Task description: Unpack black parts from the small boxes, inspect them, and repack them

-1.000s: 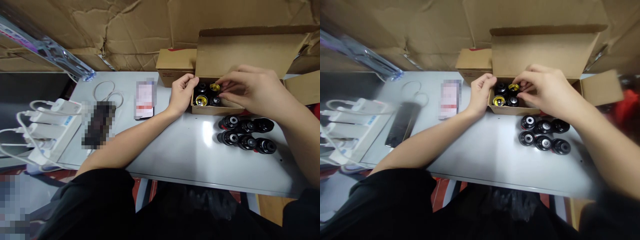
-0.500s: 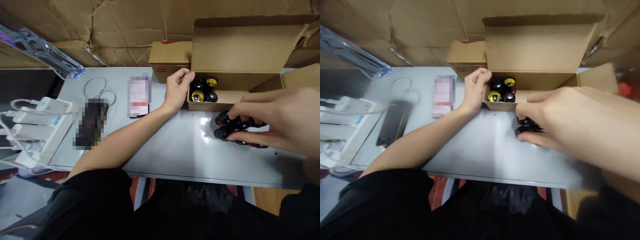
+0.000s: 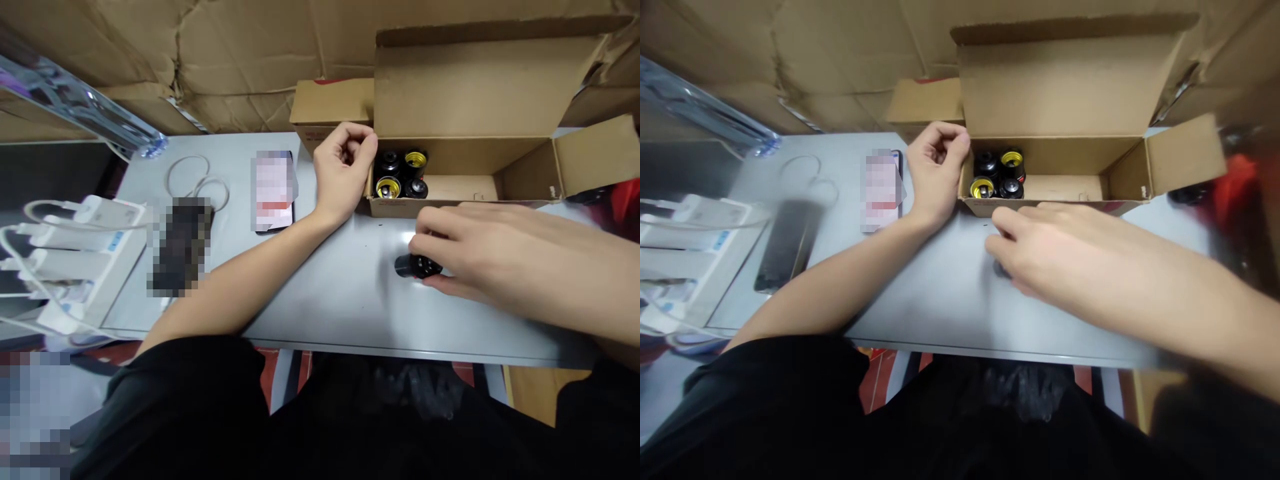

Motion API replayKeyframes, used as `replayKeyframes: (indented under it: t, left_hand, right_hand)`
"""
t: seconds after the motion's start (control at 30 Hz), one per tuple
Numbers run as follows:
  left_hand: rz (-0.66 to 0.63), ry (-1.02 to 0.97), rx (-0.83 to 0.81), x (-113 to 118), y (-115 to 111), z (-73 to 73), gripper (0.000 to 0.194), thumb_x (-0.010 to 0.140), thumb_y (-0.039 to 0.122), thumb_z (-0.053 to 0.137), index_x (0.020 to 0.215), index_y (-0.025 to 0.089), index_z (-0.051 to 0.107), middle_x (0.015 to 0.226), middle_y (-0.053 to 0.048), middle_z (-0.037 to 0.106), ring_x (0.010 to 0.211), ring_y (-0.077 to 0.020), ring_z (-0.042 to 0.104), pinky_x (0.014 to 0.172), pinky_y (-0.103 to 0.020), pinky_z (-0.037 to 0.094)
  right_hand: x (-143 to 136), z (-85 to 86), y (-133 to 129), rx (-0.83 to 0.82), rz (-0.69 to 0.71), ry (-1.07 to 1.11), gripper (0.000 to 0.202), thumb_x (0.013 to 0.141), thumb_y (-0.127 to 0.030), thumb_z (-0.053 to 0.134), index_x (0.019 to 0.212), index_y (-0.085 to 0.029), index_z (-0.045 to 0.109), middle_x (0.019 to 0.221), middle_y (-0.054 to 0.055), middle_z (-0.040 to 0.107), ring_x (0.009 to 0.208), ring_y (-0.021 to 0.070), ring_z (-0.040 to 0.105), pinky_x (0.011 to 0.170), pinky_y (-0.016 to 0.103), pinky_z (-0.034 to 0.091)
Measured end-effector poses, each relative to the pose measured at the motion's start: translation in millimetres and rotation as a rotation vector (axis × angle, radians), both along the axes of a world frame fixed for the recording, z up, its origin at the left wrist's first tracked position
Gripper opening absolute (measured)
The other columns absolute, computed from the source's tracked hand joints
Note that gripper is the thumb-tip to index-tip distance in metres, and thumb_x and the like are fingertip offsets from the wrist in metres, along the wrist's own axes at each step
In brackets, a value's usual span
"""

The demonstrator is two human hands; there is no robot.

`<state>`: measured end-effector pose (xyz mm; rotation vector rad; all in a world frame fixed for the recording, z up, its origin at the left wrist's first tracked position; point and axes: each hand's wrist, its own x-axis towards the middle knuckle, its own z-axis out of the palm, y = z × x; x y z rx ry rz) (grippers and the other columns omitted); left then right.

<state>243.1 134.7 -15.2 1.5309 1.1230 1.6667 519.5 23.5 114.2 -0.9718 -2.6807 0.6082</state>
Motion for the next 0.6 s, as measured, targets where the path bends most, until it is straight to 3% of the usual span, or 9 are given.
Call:
replayKeyframes:
  t: [0.07, 0.13, 0.2, 0.3, 0.4, 0.5, 0.6]
  left_hand:
    - [0.063, 0.018, 0.117, -2, 0, 5.2, 0.063, 0.103, 0.095, 0.093, 0.113, 0.034, 0.081, 0.085, 0.002, 0.062, 0.079, -0.0194, 0.057, 0.081, -0.040, 0.054]
    - [0.111, 0.025, 0.242, -3, -1, 13.9, 0.068, 0.102, 0.099, 0.090, 0.122, 0.035, 0.079, 0.090, 0.001, 0.062, 0.083, -0.0189, 0.057, 0.084, -0.041, 0.054]
    - [0.091, 0.068, 0.381, -6, -4, 25.4, 0.064, 0.109, 0.097, 0.084, 0.123, 0.035, 0.080, 0.098, -0.001, 0.069, 0.088, -0.0194, 0.059, 0.085, -0.043, 0.055]
    - [-0.043, 0.228, 0.489, -10, -10, 44.3, 0.060, 0.118, 0.095, 0.070, 0.123, 0.038, 0.088, 0.105, -0.005, 0.075, 0.094, -0.0234, 0.068, 0.089, -0.047, 0.061]
    - [-0.174, 0.386, 0.344, -13, -17, 57.9, 0.071, 0.108, 0.102, 0.078, 0.116, 0.033, 0.091, 0.105, -0.008, 0.075, 0.108, -0.0311, 0.078, 0.104, -0.054, 0.068]
    - [-0.195, 0.434, 0.174, -12, -20, 61.9, 0.067, 0.094, 0.096, 0.100, 0.104, 0.030, 0.086, 0.103, -0.008, 0.072, 0.119, -0.0357, 0.081, 0.117, -0.059, 0.070]
    - [-0.192, 0.460, 0.163, -11, -20, 61.6, 0.057, 0.101, 0.087, 0.099, 0.103, 0.032, 0.084, 0.103, -0.008, 0.072, 0.124, -0.0357, 0.082, 0.121, -0.060, 0.070]
  right_hand:
    - [4, 10.6, 11, -0.031, 0.030, 0.064, 0.019, 0.107, -0.058, 0.087, 0.102, -0.042, 0.078, 0.095, -0.002, 0.082, 0.065, 0.0304, 0.068, 0.054, 0.056, 0.044]
    - [9, 21.4, 26, -0.098, 0.012, 0.174, 0.022, 0.099, -0.055, 0.101, 0.106, -0.042, 0.084, 0.083, -0.005, 0.078, 0.058, 0.0263, 0.064, 0.049, 0.049, 0.041]
    - [13, 28.6, 44, -0.178, -0.004, 0.247, 0.028, 0.094, -0.060, 0.106, 0.108, -0.042, 0.091, 0.081, -0.005, 0.082, 0.065, 0.0265, 0.075, 0.051, 0.044, 0.052]
    - [14, 30.1, 65, -0.238, -0.085, 0.407, 0.034, 0.097, -0.059, 0.107, 0.122, -0.038, 0.096, 0.107, -0.004, 0.095, 0.094, 0.0277, 0.090, 0.072, 0.041, 0.073]
    - [9, 23.8, 74, -0.251, -0.185, 0.551, 0.029, 0.102, -0.049, 0.105, 0.127, -0.035, 0.099, 0.109, -0.004, 0.094, 0.094, 0.0227, 0.089, 0.086, 0.041, 0.076]
    - [3, 13.7, 78, -0.282, -0.222, 0.659, 0.025, 0.103, -0.046, 0.106, 0.121, -0.031, 0.097, 0.101, -0.003, 0.090, 0.080, 0.0182, 0.084, 0.084, 0.040, 0.075]
    - [0, 2.7, 83, -0.318, -0.167, 0.725, 0.042, 0.092, -0.049, 0.117, 0.119, -0.030, 0.092, 0.104, -0.002, 0.091, 0.078, 0.0171, 0.080, 0.081, 0.039, 0.072]
